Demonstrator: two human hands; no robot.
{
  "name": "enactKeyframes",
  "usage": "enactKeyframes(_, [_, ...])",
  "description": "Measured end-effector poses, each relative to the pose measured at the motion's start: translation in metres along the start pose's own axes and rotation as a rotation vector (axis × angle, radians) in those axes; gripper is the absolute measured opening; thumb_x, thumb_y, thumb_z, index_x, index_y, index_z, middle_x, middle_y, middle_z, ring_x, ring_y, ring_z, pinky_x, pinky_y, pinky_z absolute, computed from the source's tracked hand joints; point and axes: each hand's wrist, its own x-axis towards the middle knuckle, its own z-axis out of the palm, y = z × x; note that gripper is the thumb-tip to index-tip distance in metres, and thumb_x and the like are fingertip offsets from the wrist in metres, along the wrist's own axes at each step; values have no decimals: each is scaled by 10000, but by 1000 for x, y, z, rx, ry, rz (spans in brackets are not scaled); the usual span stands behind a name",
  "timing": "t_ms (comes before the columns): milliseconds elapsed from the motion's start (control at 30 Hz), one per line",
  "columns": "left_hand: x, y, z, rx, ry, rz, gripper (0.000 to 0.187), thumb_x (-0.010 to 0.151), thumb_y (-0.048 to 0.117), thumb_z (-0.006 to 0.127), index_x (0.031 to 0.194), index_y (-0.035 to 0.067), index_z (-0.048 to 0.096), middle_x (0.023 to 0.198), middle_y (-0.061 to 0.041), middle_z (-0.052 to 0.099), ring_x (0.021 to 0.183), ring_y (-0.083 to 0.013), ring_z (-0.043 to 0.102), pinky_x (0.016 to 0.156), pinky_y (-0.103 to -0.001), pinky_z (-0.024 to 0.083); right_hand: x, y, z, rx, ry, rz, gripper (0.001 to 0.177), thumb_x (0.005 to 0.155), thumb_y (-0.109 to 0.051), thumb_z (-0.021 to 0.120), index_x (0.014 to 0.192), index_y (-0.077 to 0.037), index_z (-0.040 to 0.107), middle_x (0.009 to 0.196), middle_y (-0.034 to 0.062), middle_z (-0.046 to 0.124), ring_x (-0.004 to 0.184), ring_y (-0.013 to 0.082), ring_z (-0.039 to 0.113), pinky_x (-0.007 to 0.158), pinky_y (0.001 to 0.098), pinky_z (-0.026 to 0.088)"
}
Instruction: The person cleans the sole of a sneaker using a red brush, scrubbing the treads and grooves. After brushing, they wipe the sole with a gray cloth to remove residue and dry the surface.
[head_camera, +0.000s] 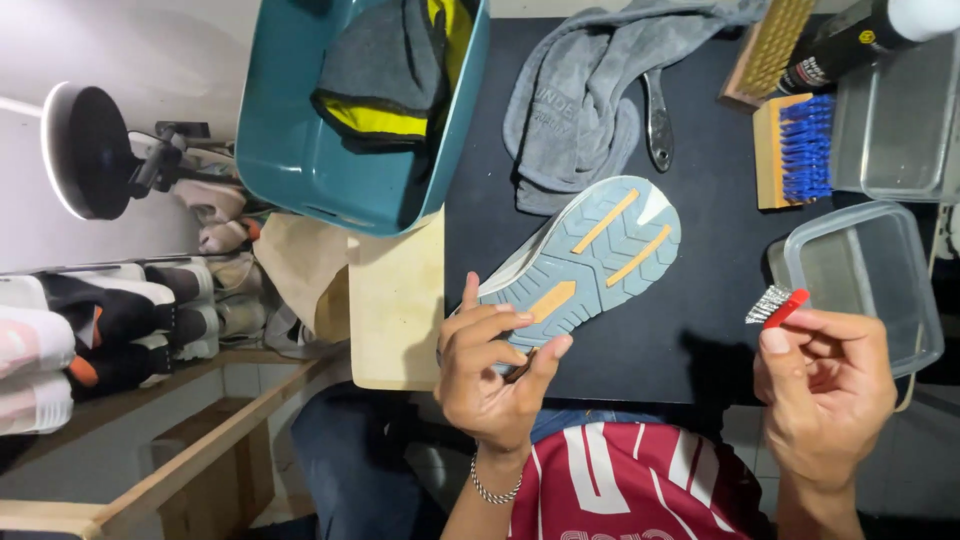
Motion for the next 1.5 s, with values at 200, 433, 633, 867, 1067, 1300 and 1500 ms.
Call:
enactKeyframes(200, [0, 0, 1, 32, -32, 33, 353, 796, 167, 854, 770, 111, 507, 863, -47, 700, 878, -220, 667, 1104, -661, 528, 1, 1, 0, -22, -29, -34, 192, 1096, -41, 641, 1215, 6, 497, 906, 108, 554, 611, 106, 487, 520, 214, 425])
enactKeyframes(433, [2, 0, 1, 50, -35, 44, 330, 815, 212, 831, 774, 106, 522, 848, -58, 705, 846, -227, 680, 1103, -653, 526, 7, 11, -25, -127, 62, -1, 221, 1172, -55, 666, 1291, 39, 506, 888, 131, 513, 638, 132, 470, 558, 246, 418])
enactKeyframes(633, [3, 1, 1, 61, -61, 45, 287, 835, 240, 814, 822, 103, 562, 866, -44, 708, 875, -225, 676, 1126, -685, 501, 19, 38, -58, -161, 137, 146, 328, 1207, -238, 629, 1469, -74, 519, 1109, -10, 575, 717, 41, 480, 564, 194, 373])
enactKeyframes(867, [6, 0, -1, 51, -142, 36, 203, 916, -69, 648, 822, 110, 675, 989, -72, 738, 922, -231, 681, 1155, -643, 494, 38, 24, -82, -471, -52, 61, 305, 1307, -100, 547, 1538, 91, 492, 1042, 136, 558, 952, 199, 561, 851, 290, 413])
enactKeyframes(1067, [26, 17, -2, 135, -359, 47, 352, 915, 142, 443, 885, 205, 788, 1238, -161, 716, 1142, -273, 630, 1243, -651, 306, 56, 14, -86, -714, -176, 189, 250, 1158, -105, 582, 1384, -18, 643, 933, 95, 664, 869, 224, 616, 803, 354, 443])
enactKeyframes(1300, [50, 24, 6, 312, -312, -118, 616, 879, 359, 741, 1387, 55, 572, 1559, -226, 506, 1437, -369, 559, 1164, -470, 423, 72, 6, -76, -1110, -288, 291, 291, 1078, -281, 562, 1319, -193, 698, 979, -1, 810, 973, 324, 746, 856, 452, 506])
enactKeyframes(1500, [58, 3, 16, 645, -721, -479, 1180, 641, 551, 925, 1581, 174, 318, 1225, -132, 591, 1197, -311, 512, 1053, -463, 373, 70, -17, -69, -885, -195, 261, 179, 1097, -155, 613, 1204, -63, 724, 970, 88, 778, 898, 253, 729, 817, 378, 523])
